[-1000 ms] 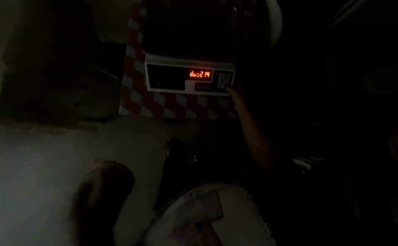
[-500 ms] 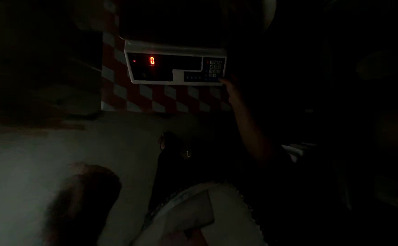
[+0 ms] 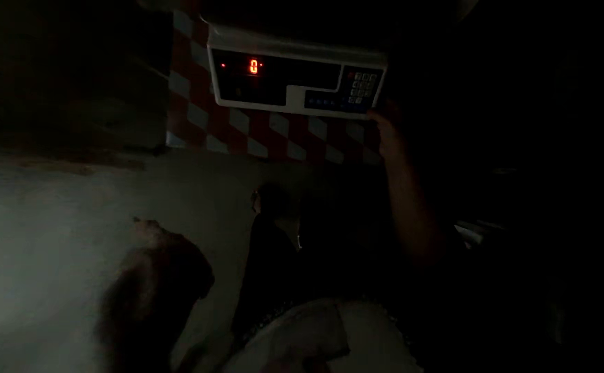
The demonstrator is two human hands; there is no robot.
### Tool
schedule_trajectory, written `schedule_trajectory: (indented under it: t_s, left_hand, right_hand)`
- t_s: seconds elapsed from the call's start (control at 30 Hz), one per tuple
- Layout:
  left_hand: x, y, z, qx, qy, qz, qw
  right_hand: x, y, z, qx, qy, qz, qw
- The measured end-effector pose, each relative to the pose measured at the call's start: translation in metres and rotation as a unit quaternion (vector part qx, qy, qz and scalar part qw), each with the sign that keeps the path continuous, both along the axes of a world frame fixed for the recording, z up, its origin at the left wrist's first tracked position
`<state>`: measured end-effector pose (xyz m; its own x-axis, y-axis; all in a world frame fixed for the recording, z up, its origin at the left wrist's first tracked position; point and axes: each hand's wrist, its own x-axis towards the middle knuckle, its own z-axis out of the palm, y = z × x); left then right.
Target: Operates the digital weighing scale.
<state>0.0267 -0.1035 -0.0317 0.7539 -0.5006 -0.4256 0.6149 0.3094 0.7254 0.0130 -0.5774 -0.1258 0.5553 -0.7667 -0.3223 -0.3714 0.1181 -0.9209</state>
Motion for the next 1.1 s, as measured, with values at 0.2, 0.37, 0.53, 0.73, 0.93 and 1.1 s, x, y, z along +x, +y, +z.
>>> schedule_trajectory:
  t_s: [0.2,0.37,0.53,0.73,0.93,1.1]
  left_hand:
    - [0.004,-0.028,-0.005,0.052,0.025,-0.011,0.998]
    - [-0.001,-0.029,-0.024,0.069,0.071,-0.018,0.995]
    - [-0.008,-0.026,-0.056,0.104,0.147,0.015,0.983]
    - [-0.002,-0.009,-0.141,-0.017,0.117,-0.086,0.989]
    - [0.011,-0.124,-0.090,0.148,0.183,0.056,0.970]
    - [0.025,-0.125,-0.096,0.232,0.090,-0.018,0.968]
  right_hand:
    - [0.002,0.000,-0.001,-0.055,-0.006,0.010,0.998]
    - [0.004,0.000,-0.011,-0.122,0.004,0.031,0.992]
    - [0.000,-0.003,-0.021,-0.126,0.006,0.049,0.991]
    - [0.004,-0.005,-0.019,-0.151,-0.021,0.031,0.988]
    - [0.018,0.000,-0.021,-0.208,-0.022,-0.013,0.978]
    - [0.025,0.000,-0.020,-0.226,0.006,-0.031,0.974]
